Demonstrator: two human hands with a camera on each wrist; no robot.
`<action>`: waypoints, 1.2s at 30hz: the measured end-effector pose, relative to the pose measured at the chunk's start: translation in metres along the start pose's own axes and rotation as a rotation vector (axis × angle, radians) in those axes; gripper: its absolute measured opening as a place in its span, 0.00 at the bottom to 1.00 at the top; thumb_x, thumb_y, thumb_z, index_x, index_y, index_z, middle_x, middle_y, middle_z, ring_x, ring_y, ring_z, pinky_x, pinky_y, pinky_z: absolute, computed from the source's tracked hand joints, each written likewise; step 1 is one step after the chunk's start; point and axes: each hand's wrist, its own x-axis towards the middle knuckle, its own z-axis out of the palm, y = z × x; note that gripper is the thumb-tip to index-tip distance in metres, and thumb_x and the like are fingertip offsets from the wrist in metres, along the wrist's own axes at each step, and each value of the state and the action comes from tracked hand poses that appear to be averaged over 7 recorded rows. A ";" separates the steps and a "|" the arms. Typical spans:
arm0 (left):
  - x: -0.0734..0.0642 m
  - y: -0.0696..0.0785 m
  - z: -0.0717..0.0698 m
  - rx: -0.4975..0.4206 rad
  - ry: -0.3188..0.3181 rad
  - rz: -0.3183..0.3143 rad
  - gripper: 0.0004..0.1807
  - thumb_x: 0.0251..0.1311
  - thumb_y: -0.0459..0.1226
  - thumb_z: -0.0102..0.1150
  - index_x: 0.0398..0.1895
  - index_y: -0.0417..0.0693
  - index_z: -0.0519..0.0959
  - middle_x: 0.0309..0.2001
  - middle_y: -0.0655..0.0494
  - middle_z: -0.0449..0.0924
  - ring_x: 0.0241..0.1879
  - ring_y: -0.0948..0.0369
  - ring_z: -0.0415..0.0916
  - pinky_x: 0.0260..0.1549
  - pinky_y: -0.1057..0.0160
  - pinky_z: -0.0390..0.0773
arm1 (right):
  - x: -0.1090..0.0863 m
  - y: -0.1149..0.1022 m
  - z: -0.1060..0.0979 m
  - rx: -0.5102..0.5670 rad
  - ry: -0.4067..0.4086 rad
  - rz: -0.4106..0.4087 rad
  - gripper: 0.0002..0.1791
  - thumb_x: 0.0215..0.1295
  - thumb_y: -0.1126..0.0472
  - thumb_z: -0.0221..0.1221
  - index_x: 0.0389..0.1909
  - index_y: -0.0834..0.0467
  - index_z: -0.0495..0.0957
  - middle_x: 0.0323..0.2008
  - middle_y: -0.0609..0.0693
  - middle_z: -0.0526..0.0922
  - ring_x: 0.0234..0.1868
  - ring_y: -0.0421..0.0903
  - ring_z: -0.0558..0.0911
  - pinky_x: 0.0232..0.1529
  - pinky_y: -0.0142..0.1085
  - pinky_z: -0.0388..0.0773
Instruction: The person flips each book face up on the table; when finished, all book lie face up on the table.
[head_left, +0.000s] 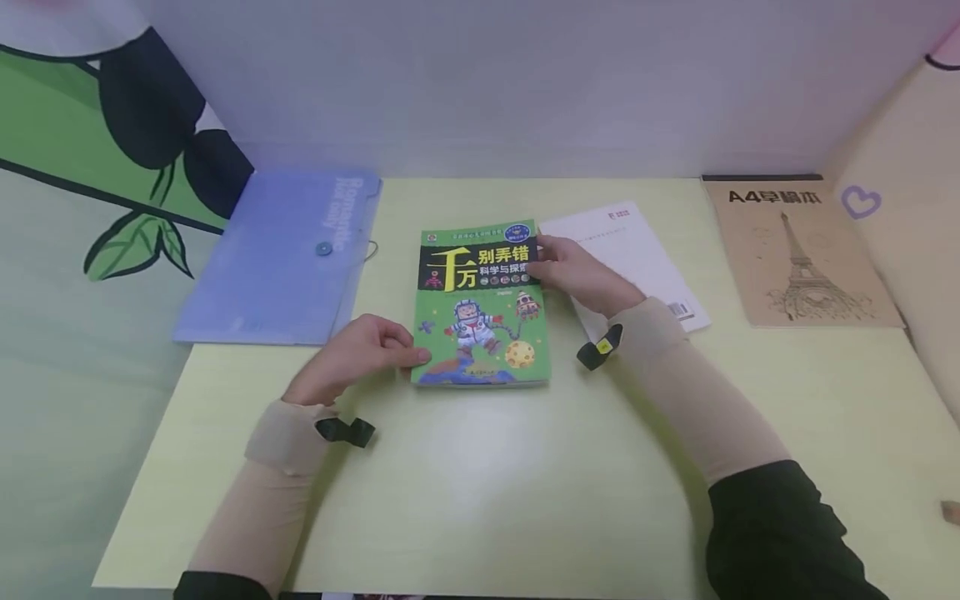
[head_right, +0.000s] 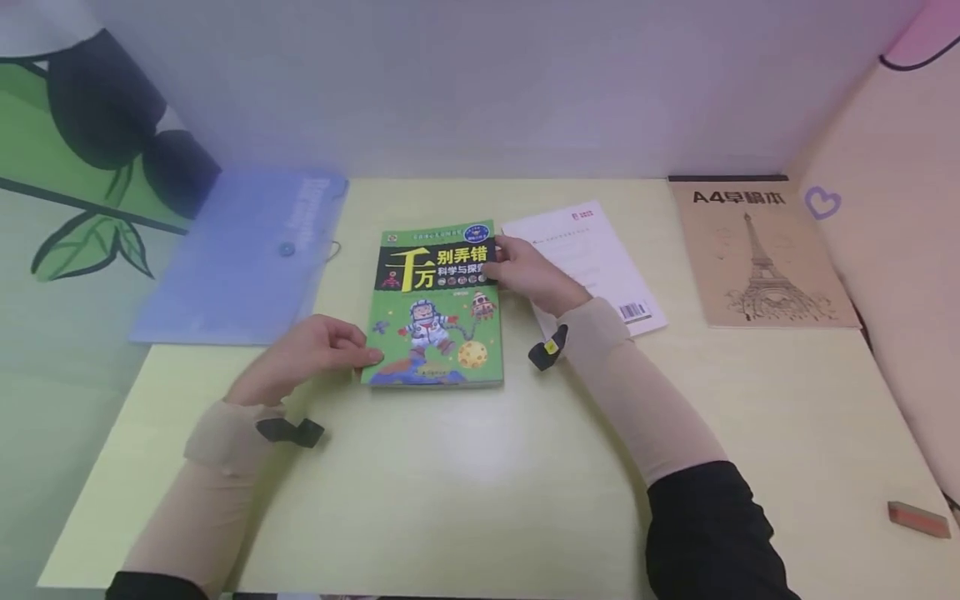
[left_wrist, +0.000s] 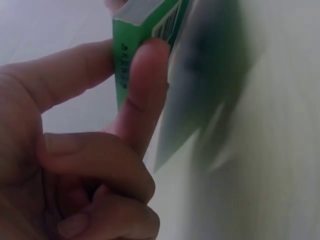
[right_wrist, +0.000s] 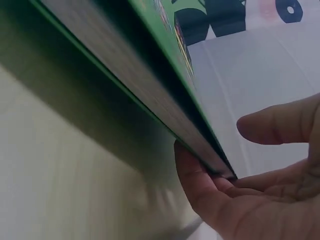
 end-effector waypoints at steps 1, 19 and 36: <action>0.000 -0.002 0.001 0.014 -0.004 -0.008 0.17 0.67 0.49 0.77 0.33 0.44 0.88 0.22 0.57 0.75 0.36 0.54 0.68 0.39 0.56 0.65 | 0.000 0.001 0.002 -0.009 -0.009 0.012 0.39 0.84 0.61 0.54 0.89 0.60 0.51 0.74 0.62 0.73 0.72 0.57 0.77 0.82 0.52 0.63; 0.014 -0.016 0.001 0.119 -0.019 -0.066 0.17 0.71 0.50 0.73 0.41 0.45 0.91 0.34 0.54 0.89 0.44 0.52 0.75 0.45 0.56 0.70 | 0.000 0.005 0.003 -0.017 -0.053 0.029 0.41 0.86 0.55 0.55 0.87 0.67 0.48 0.78 0.63 0.71 0.75 0.62 0.77 0.80 0.52 0.67; 0.007 -0.004 0.030 0.161 -0.122 -0.073 0.18 0.75 0.51 0.69 0.34 0.48 0.90 0.24 0.55 0.88 0.35 0.56 0.76 0.40 0.57 0.69 | 0.011 -0.014 0.015 -0.131 -0.035 0.080 0.49 0.83 0.47 0.57 0.88 0.66 0.45 0.85 0.64 0.60 0.86 0.59 0.58 0.86 0.53 0.54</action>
